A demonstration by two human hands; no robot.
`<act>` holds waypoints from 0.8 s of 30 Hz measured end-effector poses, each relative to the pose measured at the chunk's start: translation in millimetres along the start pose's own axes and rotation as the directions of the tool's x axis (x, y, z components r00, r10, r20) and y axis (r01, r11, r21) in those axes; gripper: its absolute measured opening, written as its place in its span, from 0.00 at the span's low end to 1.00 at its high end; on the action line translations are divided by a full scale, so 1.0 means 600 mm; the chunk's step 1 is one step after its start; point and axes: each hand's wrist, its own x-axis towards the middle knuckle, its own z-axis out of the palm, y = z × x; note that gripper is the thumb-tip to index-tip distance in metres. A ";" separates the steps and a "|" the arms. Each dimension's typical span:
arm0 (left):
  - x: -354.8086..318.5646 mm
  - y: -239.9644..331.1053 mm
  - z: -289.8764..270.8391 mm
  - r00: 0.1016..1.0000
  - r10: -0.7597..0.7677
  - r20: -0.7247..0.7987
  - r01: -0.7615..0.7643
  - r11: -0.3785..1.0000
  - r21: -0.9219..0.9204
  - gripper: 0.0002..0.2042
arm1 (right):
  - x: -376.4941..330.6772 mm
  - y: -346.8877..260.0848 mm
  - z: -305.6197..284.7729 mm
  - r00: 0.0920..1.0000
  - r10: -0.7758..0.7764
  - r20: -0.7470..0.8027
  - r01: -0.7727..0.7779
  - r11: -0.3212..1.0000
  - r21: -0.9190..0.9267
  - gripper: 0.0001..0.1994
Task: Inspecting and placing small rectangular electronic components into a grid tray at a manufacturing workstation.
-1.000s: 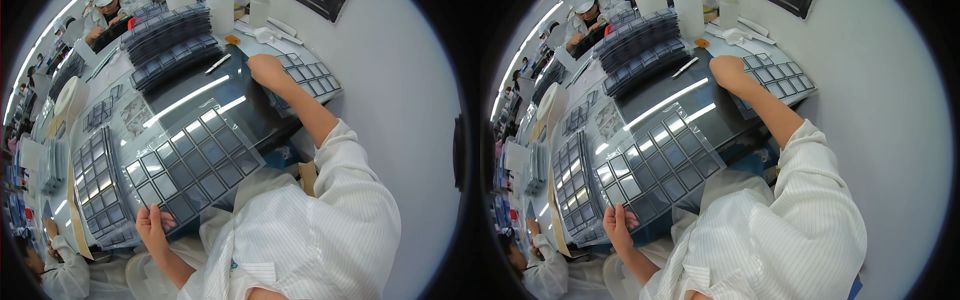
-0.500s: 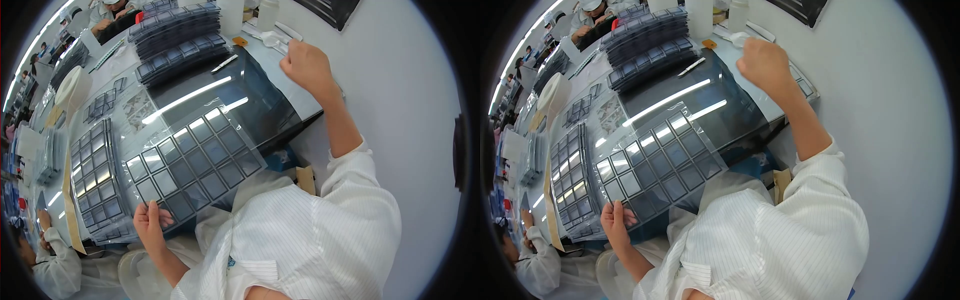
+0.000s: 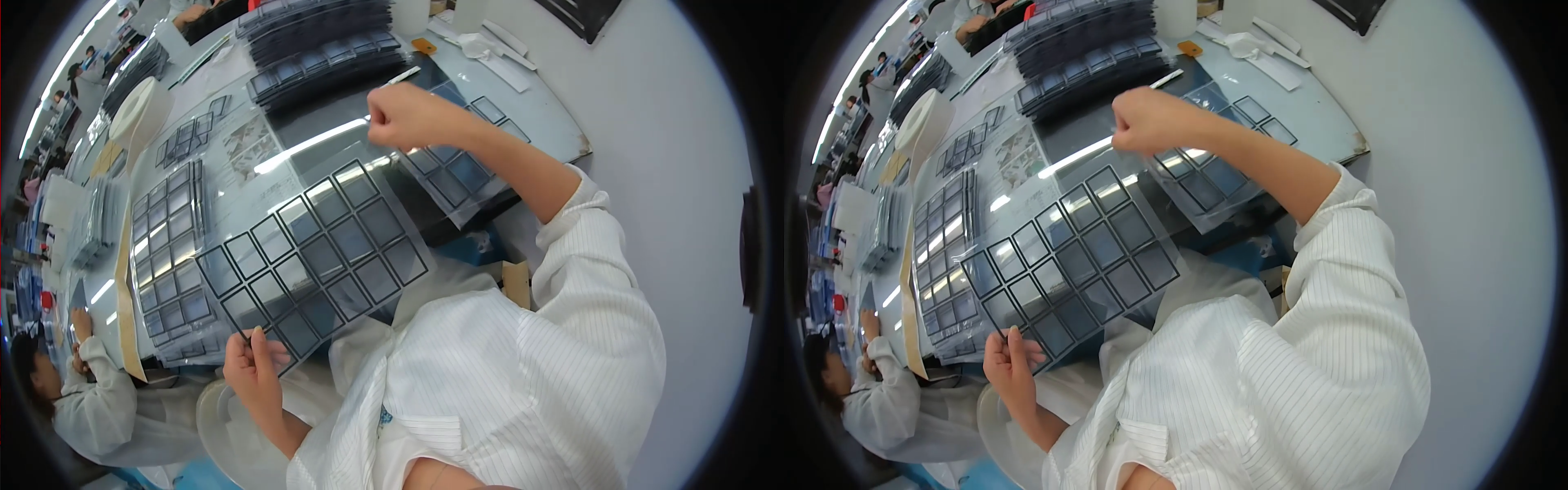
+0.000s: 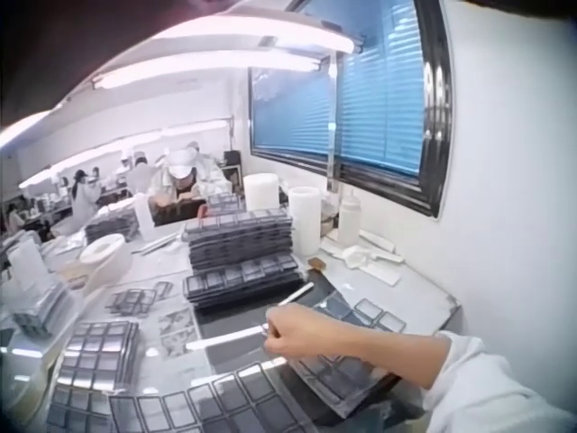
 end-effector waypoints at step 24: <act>0.009 0.044 0.012 0.999 0.045 -0.001 -0.044 0.993 -0.113 0.12 | -0.032 0.039 -0.007 0.979 -0.102 -0.176 0.186 0.795 0.577 0.11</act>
